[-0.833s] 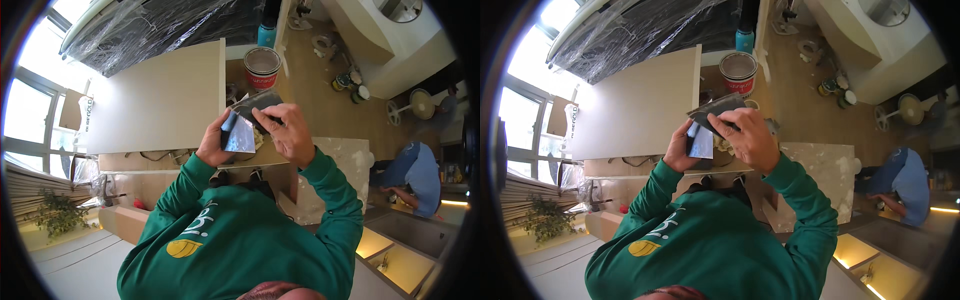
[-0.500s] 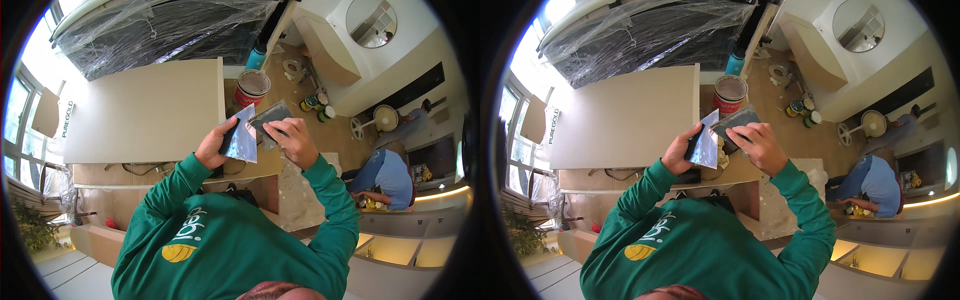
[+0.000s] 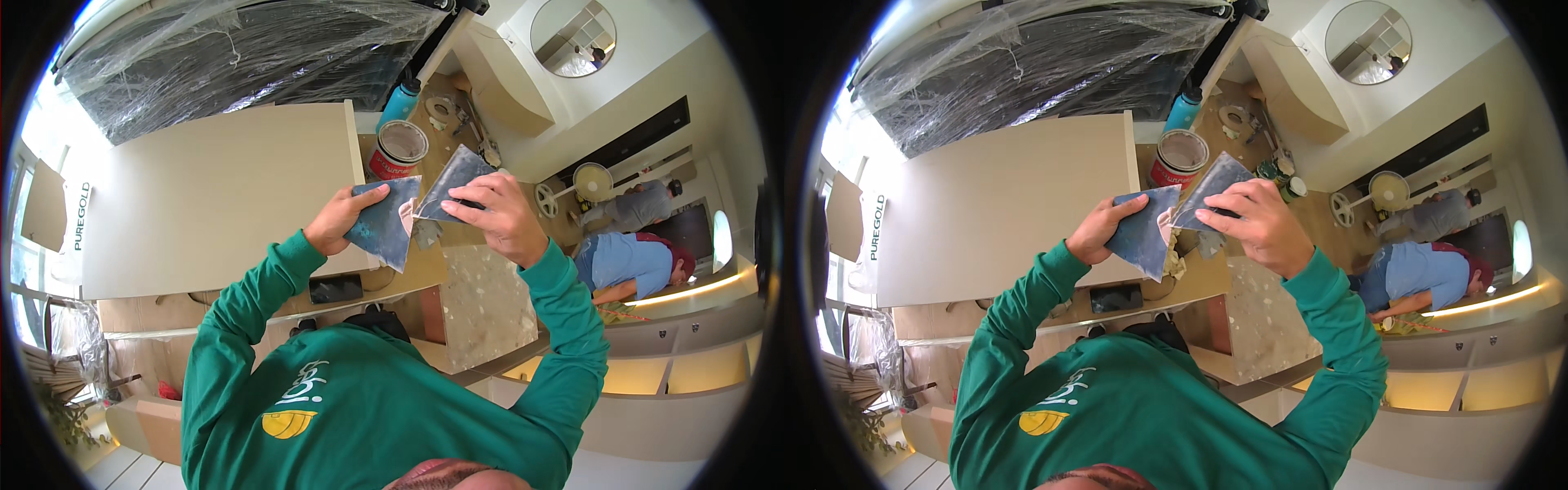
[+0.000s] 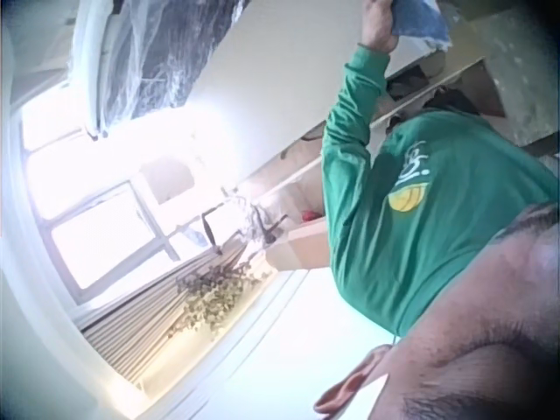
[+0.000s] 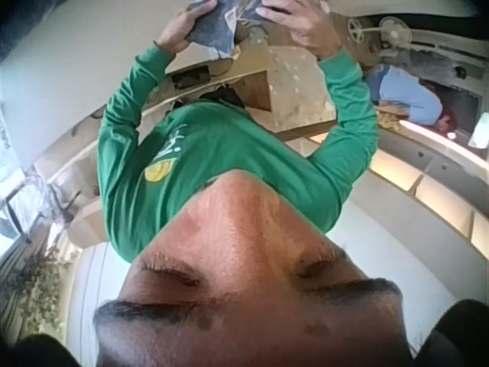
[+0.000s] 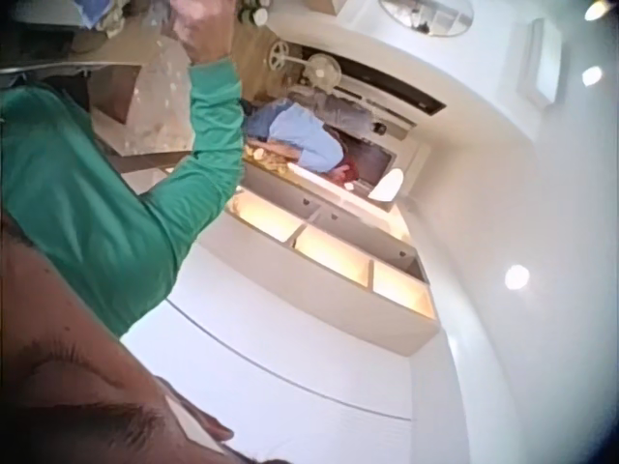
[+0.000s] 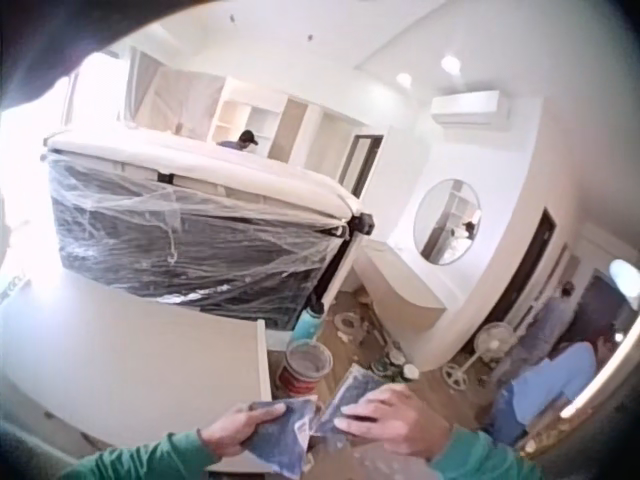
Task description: The person applies a gray putty or filler to the edges and corners of a white furniture panel using small flexible scrapers, then wipes the scraper against the edge to remove excess material.
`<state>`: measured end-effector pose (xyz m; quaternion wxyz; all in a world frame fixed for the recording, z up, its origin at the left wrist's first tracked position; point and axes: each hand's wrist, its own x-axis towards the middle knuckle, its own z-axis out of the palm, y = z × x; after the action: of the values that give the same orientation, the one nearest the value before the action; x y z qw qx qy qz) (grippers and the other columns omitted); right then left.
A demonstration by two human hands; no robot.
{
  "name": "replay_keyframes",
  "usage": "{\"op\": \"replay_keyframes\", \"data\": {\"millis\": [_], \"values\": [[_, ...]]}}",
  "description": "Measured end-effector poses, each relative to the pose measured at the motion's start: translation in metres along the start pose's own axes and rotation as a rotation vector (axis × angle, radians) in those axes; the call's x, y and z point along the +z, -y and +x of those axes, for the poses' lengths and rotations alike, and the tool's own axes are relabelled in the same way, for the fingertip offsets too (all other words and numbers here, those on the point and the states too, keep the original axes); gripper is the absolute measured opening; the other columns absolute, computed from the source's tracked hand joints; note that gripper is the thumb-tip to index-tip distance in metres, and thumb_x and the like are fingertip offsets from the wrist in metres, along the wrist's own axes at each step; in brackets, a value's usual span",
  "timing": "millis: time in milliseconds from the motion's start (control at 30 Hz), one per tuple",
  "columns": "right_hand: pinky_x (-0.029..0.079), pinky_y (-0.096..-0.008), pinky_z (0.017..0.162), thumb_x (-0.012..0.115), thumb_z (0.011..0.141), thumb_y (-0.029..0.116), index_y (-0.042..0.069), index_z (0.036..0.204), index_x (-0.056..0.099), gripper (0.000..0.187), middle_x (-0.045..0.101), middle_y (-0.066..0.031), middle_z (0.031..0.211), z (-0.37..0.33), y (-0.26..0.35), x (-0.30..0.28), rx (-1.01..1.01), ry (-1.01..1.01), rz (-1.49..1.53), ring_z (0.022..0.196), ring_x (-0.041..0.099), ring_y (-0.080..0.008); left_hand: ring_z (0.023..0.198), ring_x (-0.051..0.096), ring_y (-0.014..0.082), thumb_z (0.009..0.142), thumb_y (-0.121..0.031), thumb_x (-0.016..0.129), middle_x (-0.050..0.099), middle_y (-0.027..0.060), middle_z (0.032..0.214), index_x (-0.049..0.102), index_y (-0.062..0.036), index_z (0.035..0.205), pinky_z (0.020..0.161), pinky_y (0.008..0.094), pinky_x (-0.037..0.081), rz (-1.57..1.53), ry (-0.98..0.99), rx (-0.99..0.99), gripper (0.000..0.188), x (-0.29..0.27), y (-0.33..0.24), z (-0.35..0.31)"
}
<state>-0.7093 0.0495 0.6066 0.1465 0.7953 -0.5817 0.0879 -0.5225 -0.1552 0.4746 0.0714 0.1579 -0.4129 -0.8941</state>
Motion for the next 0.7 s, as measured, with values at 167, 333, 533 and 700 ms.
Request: {"op": "replay_keyframes", "data": {"millis": [167,333,533,700], "values": [[0.046,-0.0452,0.099,0.065,0.077,-0.002,0.015,0.120,0.074,0.047,0.067,0.0007,0.120,0.013,-0.023,0.039,-0.095,-0.004,0.001,0.111,0.059,-0.0227,0.084,0.075,0.0179,0.103,-0.031,0.065,0.073,0.0106,0.109,0.062,0.0016,0.126,0.076,0.0337,0.064,-0.019,-0.020,0.025,0.040,-0.017,-0.007,0.016],[0.049,-0.0395,0.097,0.065,0.081,-0.005,0.010,0.120,0.075,0.043,0.069,-0.0004,0.114,-0.002,-0.057,0.096,0.118,0.047,0.209,0.108,0.061,-0.0230,0.091,0.073,0.0194,0.103,-0.031,0.064,0.073,0.0084,0.109,0.065,-0.0019,0.124,0.083,0.0365,0.061,-0.273,-0.268,0.147,0.036,-0.090,-0.004,0.041],[0.057,-0.0371,0.089,0.062,0.097,0.003,-0.004,0.120,0.070,0.025,0.073,-0.0093,0.112,-0.047,-0.047,0.197,1.129,-0.188,1.436,0.096,0.071,-0.0222,0.096,0.071,0.0200,0.102,-0.031,0.066,0.073,0.0070,0.108,0.067,-0.0049,0.121,0.095,0.0381,0.056,-0.481,-0.348,0.245,0.033,-0.193,-0.008,0.073],[0.058,-0.0415,0.095,0.067,0.094,0.013,-0.001,0.120,0.066,0.029,0.075,-0.0119,0.113,-0.060,0.003,0.207,1.602,-0.790,2.121,0.100,0.073,-0.0255,0.103,0.071,0.0218,0.103,-0.029,0.065,0.074,0.0092,0.116,0.067,-0.0047,0.124,0.097,0.0382,0.056,-0.589,-0.245,0.198,0.033,-0.264,-0.012,0.112]]}}
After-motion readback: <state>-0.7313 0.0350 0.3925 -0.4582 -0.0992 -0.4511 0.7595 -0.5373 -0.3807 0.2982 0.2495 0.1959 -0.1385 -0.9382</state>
